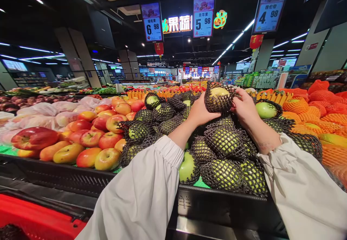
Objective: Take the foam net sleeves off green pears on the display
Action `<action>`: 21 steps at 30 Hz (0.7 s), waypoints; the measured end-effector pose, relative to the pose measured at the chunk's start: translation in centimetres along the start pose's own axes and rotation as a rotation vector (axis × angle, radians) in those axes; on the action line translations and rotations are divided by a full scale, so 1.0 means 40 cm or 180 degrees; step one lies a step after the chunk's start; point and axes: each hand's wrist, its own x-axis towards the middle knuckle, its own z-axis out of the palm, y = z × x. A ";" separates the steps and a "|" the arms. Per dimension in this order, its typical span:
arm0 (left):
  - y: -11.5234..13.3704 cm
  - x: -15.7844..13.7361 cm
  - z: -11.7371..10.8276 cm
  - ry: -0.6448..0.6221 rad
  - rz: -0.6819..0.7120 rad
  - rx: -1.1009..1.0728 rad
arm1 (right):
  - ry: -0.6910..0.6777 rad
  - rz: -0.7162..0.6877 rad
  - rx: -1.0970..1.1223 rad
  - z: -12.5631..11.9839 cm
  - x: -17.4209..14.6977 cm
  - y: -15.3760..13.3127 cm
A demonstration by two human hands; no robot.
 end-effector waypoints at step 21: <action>0.001 0.009 0.002 -0.0091 -0.0054 -0.0246 | -0.0235 -0.0493 -0.0723 0.017 -0.036 -0.035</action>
